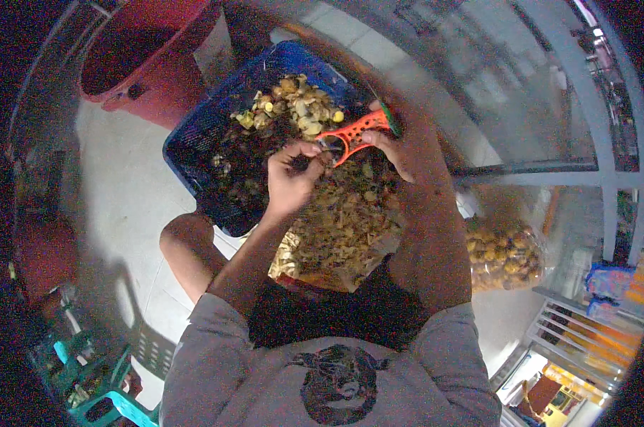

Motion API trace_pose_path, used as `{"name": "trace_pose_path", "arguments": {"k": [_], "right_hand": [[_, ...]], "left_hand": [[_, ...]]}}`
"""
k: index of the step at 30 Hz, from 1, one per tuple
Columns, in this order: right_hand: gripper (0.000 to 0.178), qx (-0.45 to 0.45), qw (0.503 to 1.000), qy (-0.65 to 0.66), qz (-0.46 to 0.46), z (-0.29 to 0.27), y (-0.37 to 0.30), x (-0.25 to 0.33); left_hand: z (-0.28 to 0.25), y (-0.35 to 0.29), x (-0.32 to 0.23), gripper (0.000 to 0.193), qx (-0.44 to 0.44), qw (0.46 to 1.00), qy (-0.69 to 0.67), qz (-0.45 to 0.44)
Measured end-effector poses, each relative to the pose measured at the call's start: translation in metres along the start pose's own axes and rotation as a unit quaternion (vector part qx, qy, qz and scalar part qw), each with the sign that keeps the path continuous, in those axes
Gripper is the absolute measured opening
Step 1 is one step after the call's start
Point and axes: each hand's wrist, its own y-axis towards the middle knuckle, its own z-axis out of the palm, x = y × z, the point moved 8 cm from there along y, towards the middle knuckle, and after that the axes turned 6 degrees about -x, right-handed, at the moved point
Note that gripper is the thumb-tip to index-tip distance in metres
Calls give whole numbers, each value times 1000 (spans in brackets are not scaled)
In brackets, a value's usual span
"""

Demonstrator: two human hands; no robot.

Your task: The person peels small pieces of produce with a hand peeler while seated on the floor, placing the peeled items and skins into different containers.

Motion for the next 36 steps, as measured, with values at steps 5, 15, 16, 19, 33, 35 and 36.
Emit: {"name": "trace_pose_path", "arguments": {"k": [5, 15, 16, 19, 33, 35, 36], "right_hand": [[34, -57, 997, -33, 46, -12, 14, -26], [40, -9, 994, -93, 56, 7, 55, -56], [39, -5, 994, -91, 67, 8, 56, -55], [38, -7, 986, -131, 107, 11, 59, -68], [33, -32, 990, -1, 138, 48, 56, -20], [32, 18, 992, -86, 93, 47, 58, -19], [32, 34, 990, -114, 75, 49, 59, -18]], "left_hand": [[-29, 24, 33, 13, 57, 978, 171, -104], [-376, 68, 343, 52, -35, 741, 623, -249], [-357, 71, 364, 57, -19, 719, 641, -267], [-321, 72, 406, 73, -91, 815, 465, -332], [-314, 103, 402, 60, -62, 868, 418, -260], [-311, 104, 401, 58, -44, 867, 410, -280], [-310, 104, 401, 57, -35, 867, 403, -291]]}}
